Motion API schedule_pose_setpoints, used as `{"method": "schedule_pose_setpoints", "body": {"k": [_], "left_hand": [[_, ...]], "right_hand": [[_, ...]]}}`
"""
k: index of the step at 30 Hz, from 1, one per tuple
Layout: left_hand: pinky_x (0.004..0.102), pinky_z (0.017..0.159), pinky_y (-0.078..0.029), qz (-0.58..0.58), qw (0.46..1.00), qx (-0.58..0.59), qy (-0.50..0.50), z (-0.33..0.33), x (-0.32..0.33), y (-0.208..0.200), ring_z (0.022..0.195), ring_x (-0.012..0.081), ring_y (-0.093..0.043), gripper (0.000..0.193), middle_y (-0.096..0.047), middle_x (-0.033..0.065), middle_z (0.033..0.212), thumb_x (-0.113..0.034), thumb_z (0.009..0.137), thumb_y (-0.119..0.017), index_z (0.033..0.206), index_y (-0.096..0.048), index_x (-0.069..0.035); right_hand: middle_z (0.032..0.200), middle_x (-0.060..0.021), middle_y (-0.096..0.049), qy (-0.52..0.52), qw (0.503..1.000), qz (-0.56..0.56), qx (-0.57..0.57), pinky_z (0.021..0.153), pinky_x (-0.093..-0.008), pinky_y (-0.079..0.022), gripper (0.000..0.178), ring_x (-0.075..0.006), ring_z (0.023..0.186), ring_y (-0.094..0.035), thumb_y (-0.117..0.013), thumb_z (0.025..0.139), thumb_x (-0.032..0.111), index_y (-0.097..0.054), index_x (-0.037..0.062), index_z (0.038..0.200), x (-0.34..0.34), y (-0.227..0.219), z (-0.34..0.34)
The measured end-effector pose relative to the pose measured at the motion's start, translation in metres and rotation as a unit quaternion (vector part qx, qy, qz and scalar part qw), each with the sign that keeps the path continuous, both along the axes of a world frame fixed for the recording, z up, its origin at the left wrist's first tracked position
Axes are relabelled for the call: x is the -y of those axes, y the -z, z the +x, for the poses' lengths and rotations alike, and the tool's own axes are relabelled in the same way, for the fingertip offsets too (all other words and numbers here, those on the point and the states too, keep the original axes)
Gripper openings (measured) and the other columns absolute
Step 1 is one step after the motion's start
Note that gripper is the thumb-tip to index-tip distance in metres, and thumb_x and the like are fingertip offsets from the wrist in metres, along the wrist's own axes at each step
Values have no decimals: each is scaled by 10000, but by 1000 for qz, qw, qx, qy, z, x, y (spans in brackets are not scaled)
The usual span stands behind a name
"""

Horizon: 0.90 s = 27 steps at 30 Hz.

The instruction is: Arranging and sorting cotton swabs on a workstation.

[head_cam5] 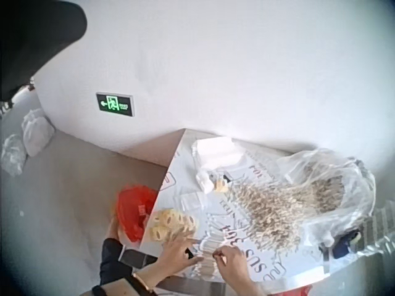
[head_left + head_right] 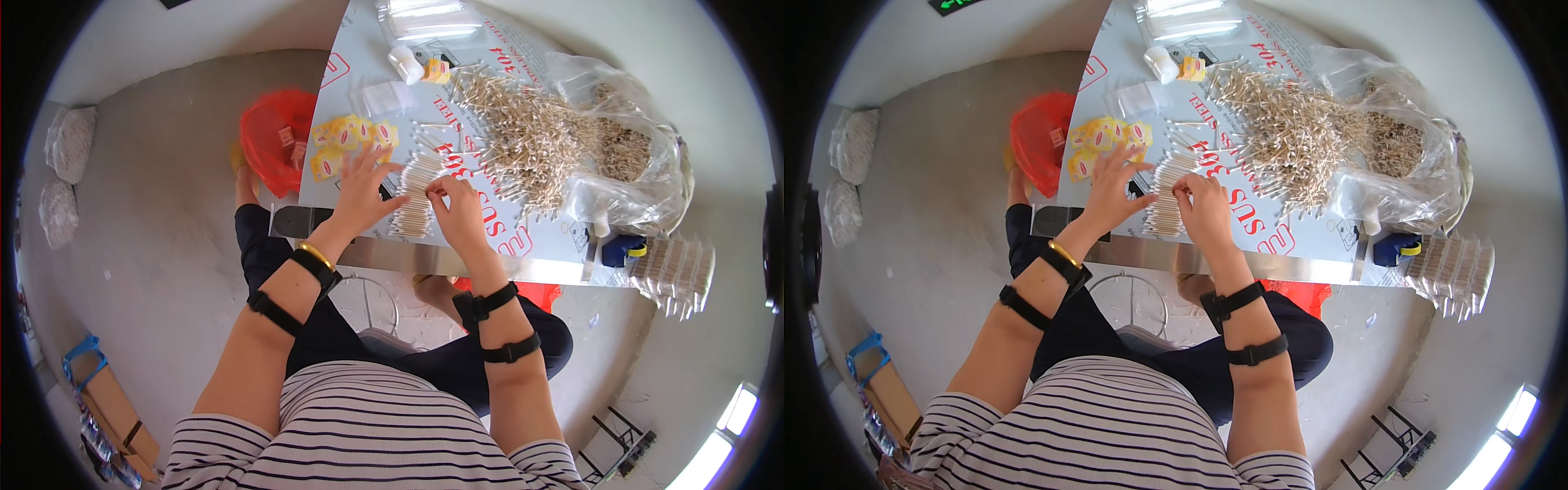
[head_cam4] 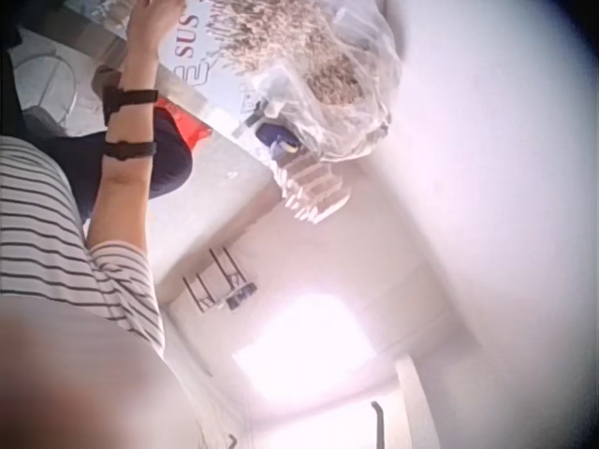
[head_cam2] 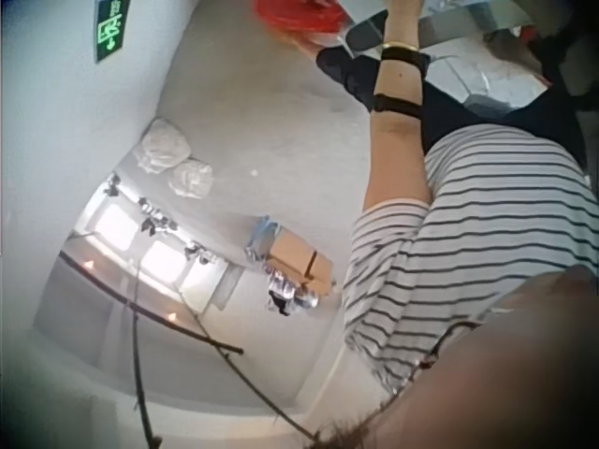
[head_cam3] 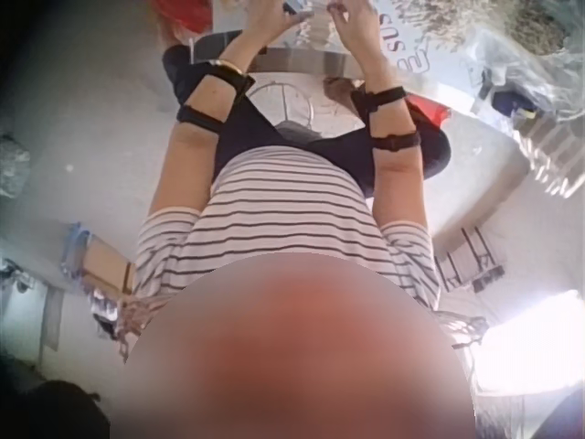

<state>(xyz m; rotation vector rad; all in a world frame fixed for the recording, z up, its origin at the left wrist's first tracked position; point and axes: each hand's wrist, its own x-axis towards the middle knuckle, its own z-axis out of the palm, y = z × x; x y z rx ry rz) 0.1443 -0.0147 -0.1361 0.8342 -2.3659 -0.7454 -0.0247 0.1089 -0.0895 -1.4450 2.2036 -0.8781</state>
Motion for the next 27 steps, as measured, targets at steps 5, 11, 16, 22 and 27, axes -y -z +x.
{"method": "schedule_pose_setpoints", "body": {"k": [5,11,16,22,27], "left_hand": [[452,1044,-365,79,991,-91,61,12,-16,-50,1126,259,-613,159,-720,6,1111,-247,832,-858,899,-763,-138],[438,1029,-389,93,984,-140,54,38,-44,-90,1106,255,-619,135,-722,26,1126,-221,855,-846,912,-770,-124],[396,1016,-458,320,919,-197,123,56,-71,-110,1153,234,-633,145,-721,62,1165,-190,884,-835,953,-776,-77],[415,1145,-431,419,850,-190,255,53,-125,-132,1354,278,-555,483,-620,125,1374,-309,916,-820,1324,-691,-85],[477,1154,-414,238,948,-12,210,58,-94,-38,1358,372,-538,725,-592,182,1415,-496,876,-810,1421,-589,-72]], "right_hand": [[897,-53,-723,-16,999,-44,-8,836,-440,-473,88,-302,915,-627,-740,870,46,-698,77,942,-20,-34,20],[914,-81,-696,-8,995,-96,-34,852,-431,-482,120,-318,935,-609,-749,840,11,-692,65,931,-52,-85,46],[954,-28,-702,64,972,-125,190,832,-326,-483,80,-169,898,-614,-747,929,54,-693,43,988,-94,-110,67],[1015,-26,-702,183,887,-239,351,867,-252,-499,72,-95,953,-629,-668,1043,81,-675,15,1072,-166,-138,86],[1032,-54,-713,361,873,-290,-155,881,-279,-513,121,-131,975,-648,-610,1072,112,-683,29,1123,-296,-197,13]]}}
